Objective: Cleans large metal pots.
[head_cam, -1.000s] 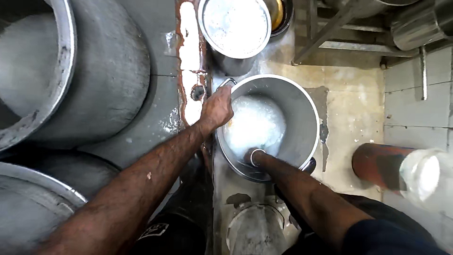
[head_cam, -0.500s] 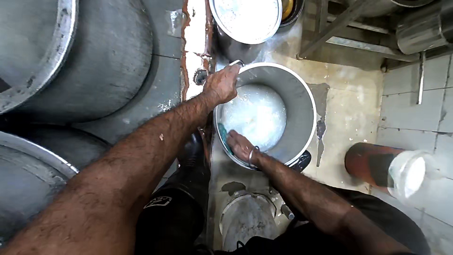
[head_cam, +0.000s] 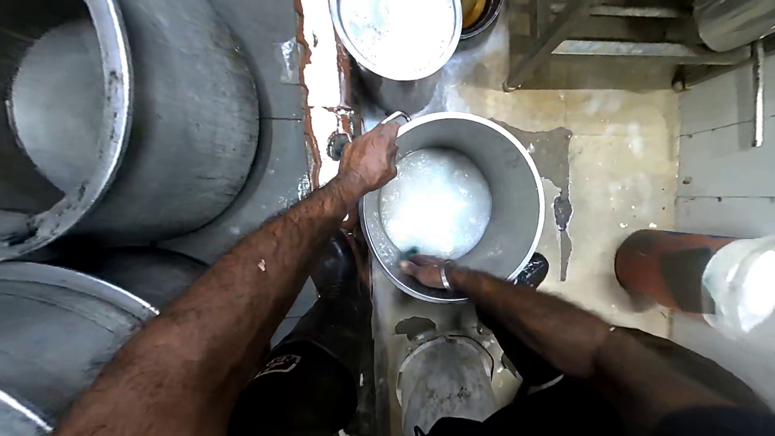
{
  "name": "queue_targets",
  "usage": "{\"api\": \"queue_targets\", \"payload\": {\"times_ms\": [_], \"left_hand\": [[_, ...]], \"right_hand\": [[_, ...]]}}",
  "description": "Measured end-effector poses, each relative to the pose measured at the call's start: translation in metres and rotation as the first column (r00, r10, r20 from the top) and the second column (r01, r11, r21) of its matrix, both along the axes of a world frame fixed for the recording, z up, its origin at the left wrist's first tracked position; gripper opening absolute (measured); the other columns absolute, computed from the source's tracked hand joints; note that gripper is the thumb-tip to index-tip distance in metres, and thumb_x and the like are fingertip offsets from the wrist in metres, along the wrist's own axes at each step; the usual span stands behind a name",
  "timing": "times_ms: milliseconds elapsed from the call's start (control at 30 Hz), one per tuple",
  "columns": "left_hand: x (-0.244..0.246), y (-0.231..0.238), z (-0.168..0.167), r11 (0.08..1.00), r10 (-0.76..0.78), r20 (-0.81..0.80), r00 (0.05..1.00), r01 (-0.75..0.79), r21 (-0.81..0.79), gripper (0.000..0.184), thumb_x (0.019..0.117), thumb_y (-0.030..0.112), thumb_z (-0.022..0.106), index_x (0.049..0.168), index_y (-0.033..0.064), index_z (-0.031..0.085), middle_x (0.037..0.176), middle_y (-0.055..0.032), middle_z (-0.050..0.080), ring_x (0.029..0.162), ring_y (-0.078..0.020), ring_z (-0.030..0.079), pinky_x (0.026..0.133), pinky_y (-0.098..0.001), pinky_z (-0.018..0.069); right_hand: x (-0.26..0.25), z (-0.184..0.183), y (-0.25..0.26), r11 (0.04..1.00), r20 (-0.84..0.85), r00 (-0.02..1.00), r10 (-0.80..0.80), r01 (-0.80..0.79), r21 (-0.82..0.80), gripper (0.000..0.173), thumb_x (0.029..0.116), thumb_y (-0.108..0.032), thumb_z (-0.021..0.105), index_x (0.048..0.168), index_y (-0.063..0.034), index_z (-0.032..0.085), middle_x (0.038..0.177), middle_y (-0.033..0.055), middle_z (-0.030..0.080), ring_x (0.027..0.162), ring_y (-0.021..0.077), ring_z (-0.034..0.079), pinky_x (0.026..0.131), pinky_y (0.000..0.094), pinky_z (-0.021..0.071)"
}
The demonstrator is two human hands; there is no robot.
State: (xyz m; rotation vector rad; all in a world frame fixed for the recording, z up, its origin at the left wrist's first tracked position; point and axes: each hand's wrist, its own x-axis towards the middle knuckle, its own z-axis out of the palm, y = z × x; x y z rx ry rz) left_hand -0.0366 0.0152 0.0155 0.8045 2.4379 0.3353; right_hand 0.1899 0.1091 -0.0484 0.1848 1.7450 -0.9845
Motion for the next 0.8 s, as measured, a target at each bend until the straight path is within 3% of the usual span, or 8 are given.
{"api": "queue_targets", "payload": {"times_ms": [67,133,233,333,500,600,700,800], "left_hand": [[-0.004,0.001,0.003,1.0,-0.012,-0.007,1.0,0.012,-0.017,0.029,0.1071,0.017,0.046,0.132,0.0024,0.054,0.126,-0.0251,0.064,0.112,-0.0454,0.066,0.087,-0.0669,0.0516],[-0.007,0.001,0.004,0.998,-0.052,-0.013,0.999,0.051,-0.039,0.031,0.1079,0.018,0.045,0.133,0.0032,0.054,0.127,-0.0242,0.064,0.112,-0.0453,0.066,0.087,-0.0667,0.0514],[-0.01,0.003,0.006,0.991,-0.118,-0.034,0.992,0.116,-0.06,0.029,0.1086,0.018,0.044,0.131,0.0039,0.055,0.125,-0.0234,0.064,0.107,-0.0453,0.068,0.082,-0.0659,0.0528],[-0.008,0.003,0.006,0.985,-0.16,-0.044,0.986,0.157,-0.071,0.029,0.108,0.019,0.045,0.131,0.0053,0.055,0.125,-0.0222,0.065,0.107,-0.0441,0.069,0.082,-0.065,0.0533],[-0.005,0.003,0.01,0.987,-0.153,-0.038,0.987,0.151,-0.06,0.034,0.1078,0.017,0.044,0.139,0.0058,0.052,0.13,-0.0227,0.064,0.111,-0.044,0.068,0.085,-0.0656,0.053],[-0.004,0.002,0.005,0.991,-0.129,-0.02,0.991,0.128,-0.05,0.032,0.1081,0.02,0.045,0.136,0.0075,0.053,0.129,-0.0216,0.064,0.112,-0.044,0.067,0.085,-0.0664,0.0526],[-0.005,0.005,0.007,0.989,-0.143,-0.023,0.989,0.142,-0.042,0.03,0.1082,0.021,0.046,0.133,0.0071,0.055,0.126,-0.0221,0.065,0.11,-0.045,0.068,0.082,-0.0671,0.0525],[-0.008,0.007,0.008,0.984,-0.175,-0.03,0.984,0.174,-0.036,0.032,0.1082,0.021,0.047,0.136,0.0078,0.055,0.129,-0.0222,0.064,0.112,-0.0457,0.067,0.084,-0.0681,0.0523]], "right_hand": [[-0.026,0.014,-0.042,0.926,-0.058,0.936,-0.348,0.334,-0.174,0.06,0.1129,-0.044,0.031,0.156,-0.0032,0.041,0.153,0.0234,0.051,0.144,0.0358,0.047,0.121,0.0564,0.0338],[-0.041,0.018,-0.058,0.886,-0.089,0.904,-0.419,0.386,-0.255,0.059,0.114,-0.038,0.028,0.16,-0.0021,0.032,0.159,0.0234,0.043,0.148,0.0348,0.042,0.123,0.053,0.0306],[-0.01,0.005,-0.028,0.992,-0.18,0.984,0.0,-0.023,-0.121,0.049,0.1136,-0.029,0.033,0.145,0.0048,0.05,0.141,0.0279,0.058,0.133,0.0396,0.056,0.113,0.0571,0.042],[0.011,-0.002,0.041,0.779,0.1,0.791,0.604,-0.612,0.138,0.035,0.1029,-0.025,0.058,0.119,0.0043,0.069,0.123,0.0271,0.067,0.119,0.0441,0.063,0.098,0.0667,0.0475],[-0.02,0.044,0.089,0.509,0.396,0.659,0.639,-0.749,0.425,0.048,0.1049,-0.029,0.055,0.141,0.003,0.056,0.152,0.0244,0.048,0.145,0.041,0.041,0.12,0.057,0.028],[0.026,0.014,0.069,0.765,0.087,0.818,0.568,-0.564,0.312,0.043,0.0991,-0.037,0.058,0.115,0.0,0.072,0.121,0.0249,0.069,0.118,0.0427,0.064,0.099,0.0657,0.0476],[0.026,0.033,-0.002,0.992,-0.03,0.992,0.123,-0.122,0.006,0.051,0.1108,-0.043,0.039,0.138,-0.0058,0.062,0.136,0.0203,0.065,0.13,0.0358,0.06,0.11,0.0607,0.0429],[0.002,0.082,-0.071,0.946,-0.119,0.944,-0.309,0.292,-0.143,0.061,0.111,-0.04,0.042,0.158,-0.0019,0.036,0.16,0.0232,0.041,0.148,0.0349,0.041,0.122,0.0536,0.0336]]}}
